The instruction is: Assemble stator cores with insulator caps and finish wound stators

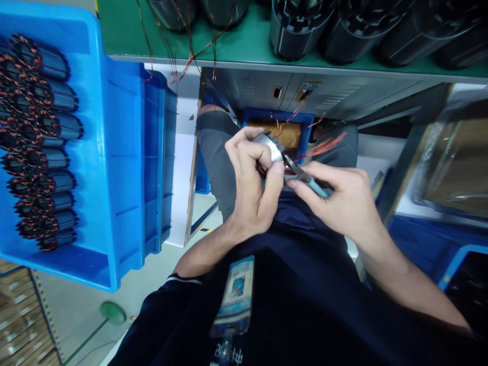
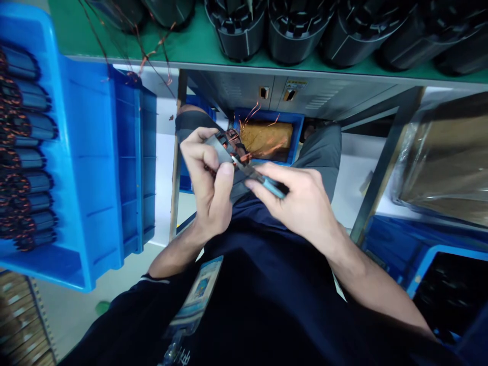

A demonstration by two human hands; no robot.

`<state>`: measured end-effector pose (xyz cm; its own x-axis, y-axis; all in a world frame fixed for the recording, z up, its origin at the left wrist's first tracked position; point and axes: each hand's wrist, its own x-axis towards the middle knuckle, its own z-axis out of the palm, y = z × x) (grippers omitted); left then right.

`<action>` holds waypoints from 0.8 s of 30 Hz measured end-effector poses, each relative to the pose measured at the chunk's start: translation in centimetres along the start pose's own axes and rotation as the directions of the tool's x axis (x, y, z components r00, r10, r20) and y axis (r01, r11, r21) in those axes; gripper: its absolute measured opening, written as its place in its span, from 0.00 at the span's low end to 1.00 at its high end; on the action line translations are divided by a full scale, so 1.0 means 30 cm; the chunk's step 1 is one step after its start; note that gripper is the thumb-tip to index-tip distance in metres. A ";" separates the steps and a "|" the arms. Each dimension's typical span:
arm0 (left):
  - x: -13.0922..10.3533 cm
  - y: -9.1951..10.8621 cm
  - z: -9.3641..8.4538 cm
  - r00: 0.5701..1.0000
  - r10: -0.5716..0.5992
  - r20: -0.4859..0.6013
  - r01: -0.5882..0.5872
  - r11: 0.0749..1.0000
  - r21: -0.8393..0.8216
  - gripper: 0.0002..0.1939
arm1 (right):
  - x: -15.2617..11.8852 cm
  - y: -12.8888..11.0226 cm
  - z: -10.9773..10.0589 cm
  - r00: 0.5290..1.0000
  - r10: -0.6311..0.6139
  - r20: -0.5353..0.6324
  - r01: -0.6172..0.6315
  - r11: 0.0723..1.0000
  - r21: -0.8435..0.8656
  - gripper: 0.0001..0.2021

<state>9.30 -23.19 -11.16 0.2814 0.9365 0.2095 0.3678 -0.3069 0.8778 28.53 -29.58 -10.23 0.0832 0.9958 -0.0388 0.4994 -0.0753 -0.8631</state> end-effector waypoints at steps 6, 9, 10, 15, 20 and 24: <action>0.038 -0.347 0.190 0.985 -0.169 0.036 0.153 0.950 0.272 0.08 | 0.205 0.347 0.175 0.961 0.191 0.202 -0.216 0.971 0.107 0.13; 0.056 -0.505 0.262 0.962 -0.269 0.049 0.246 0.930 0.274 0.07 | 0.277 0.474 0.276 0.926 0.264 0.268 -0.312 0.937 0.156 0.17; 0.060 -0.544 0.279 0.960 -0.278 0.042 0.258 0.928 0.268 0.07 | 0.291 0.501 0.302 0.912 0.286 0.293 -0.345 0.922 0.176 0.19; 0.057 -0.618 0.303 0.975 -0.222 0.002 0.215 0.949 0.230 0.04 | 0.323 0.524 0.338 0.893 0.325 0.311 -0.424 0.839 0.341 0.25; 0.011 -0.541 0.244 0.999 0.038 0.022 -0.041 0.978 0.204 0.14 | 0.290 0.411 0.256 0.931 0.258 0.259 -0.360 0.764 0.536 0.37; -0.012 -0.448 0.154 0.923 0.376 0.082 -0.384 0.913 0.138 0.20 | 0.219 0.302 0.175 0.947 0.167 0.273 -0.301 0.753 0.585 0.32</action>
<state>8.34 -20.19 -25.01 0.4704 0.7353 0.4879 0.3500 -0.6630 0.6618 29.08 -23.45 -20.95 -0.0728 0.9452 -0.3184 -0.1541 -0.3260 -0.9327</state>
